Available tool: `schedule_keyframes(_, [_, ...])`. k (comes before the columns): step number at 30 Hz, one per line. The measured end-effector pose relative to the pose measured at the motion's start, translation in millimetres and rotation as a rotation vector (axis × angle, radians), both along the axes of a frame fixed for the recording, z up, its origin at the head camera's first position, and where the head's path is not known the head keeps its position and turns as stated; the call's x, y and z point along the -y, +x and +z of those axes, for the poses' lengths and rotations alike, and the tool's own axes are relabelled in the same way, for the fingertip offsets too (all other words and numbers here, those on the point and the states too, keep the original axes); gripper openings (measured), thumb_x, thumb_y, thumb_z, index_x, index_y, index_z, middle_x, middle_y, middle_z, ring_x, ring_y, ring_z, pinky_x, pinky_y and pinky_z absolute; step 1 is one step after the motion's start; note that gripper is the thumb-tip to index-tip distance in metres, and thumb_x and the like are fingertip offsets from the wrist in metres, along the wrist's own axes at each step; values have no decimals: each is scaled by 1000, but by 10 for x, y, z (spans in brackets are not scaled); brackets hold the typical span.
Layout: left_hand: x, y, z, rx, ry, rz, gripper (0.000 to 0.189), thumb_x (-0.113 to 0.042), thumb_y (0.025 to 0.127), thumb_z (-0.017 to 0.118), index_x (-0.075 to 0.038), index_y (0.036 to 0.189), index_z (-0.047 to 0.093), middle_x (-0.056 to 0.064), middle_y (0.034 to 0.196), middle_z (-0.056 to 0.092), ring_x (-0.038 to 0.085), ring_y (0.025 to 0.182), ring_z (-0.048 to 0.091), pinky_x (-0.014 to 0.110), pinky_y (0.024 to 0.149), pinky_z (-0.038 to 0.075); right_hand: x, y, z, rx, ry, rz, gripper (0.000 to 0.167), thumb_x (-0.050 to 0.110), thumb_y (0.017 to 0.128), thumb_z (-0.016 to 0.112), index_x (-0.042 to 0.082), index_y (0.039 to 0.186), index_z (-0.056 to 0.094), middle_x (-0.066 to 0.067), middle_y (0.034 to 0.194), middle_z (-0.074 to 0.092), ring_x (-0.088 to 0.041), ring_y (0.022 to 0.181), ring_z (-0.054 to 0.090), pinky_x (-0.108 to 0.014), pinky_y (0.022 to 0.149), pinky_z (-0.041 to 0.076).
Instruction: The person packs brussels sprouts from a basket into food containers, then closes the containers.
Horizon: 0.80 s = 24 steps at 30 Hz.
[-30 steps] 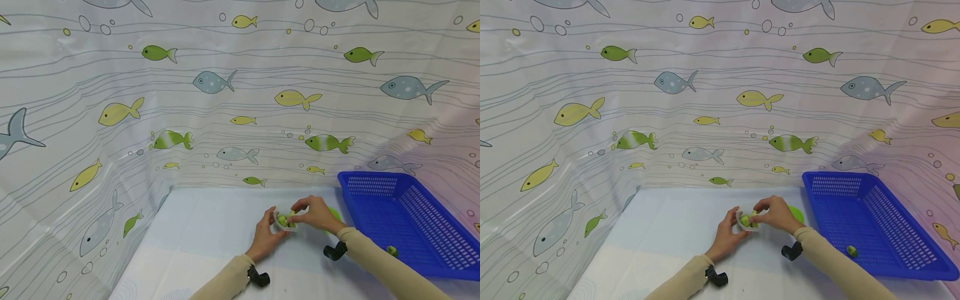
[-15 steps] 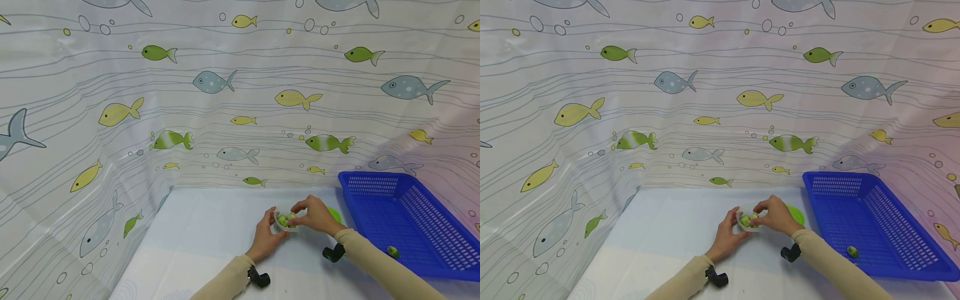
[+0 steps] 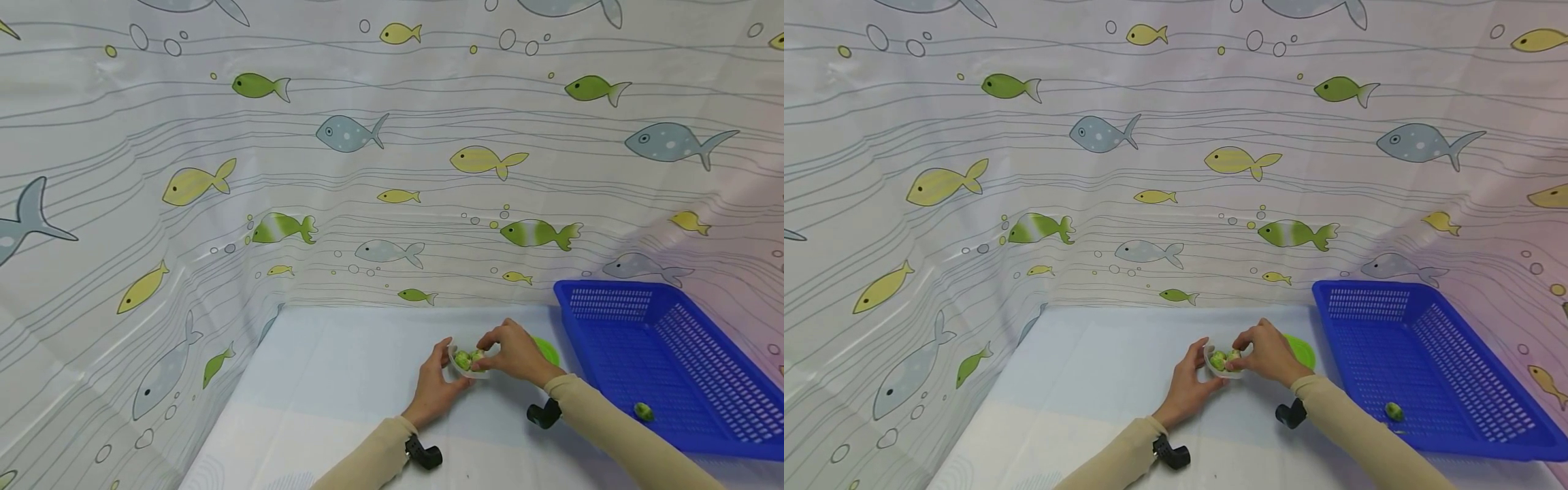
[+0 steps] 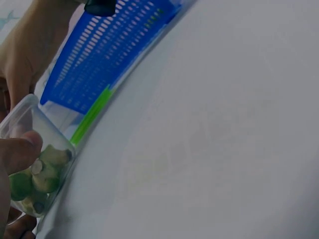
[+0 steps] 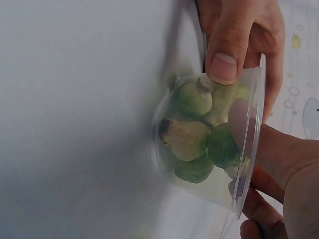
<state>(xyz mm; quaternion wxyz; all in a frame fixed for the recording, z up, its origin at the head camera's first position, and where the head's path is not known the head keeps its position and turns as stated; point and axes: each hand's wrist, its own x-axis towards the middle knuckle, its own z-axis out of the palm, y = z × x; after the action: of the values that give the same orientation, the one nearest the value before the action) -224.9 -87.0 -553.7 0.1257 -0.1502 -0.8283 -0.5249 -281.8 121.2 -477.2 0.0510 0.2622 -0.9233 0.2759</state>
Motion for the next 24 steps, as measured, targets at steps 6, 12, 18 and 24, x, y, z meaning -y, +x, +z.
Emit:
schedule_keyframes(6, [-2,-4,-15,-8,-1,1,84,-17,86,87,3,155,42,20,139,66,28,125,69,44,110,54,-4,-8,-29,-5,29,-1,38,40,73,97,14,99,87,4,91,79,-12,83,46,-27,70,40])
schedule_keyframes(12, [-3,-5,0,12,-7,7,85,-19,87,87,2,156,42,19,141,65,28,126,68,43,110,54,2,-21,-40,-43,51,17,34,39,78,94,13,99,87,5,90,79,-11,83,47,-27,69,41])
schedule_keyframes(18, [-3,-8,-24,-10,-17,9,85,-19,86,87,3,155,42,20,139,66,28,124,69,43,109,55,19,6,-20,-153,73,44,20,35,84,90,16,91,88,10,82,78,-10,80,48,-28,68,43])
schedule_keyframes(24, [-8,-18,-10,-3,-14,13,86,-19,86,88,1,156,42,18,139,66,28,124,68,44,109,54,9,-5,23,-174,66,81,9,28,87,89,20,84,88,12,77,76,-10,77,47,-27,66,39])
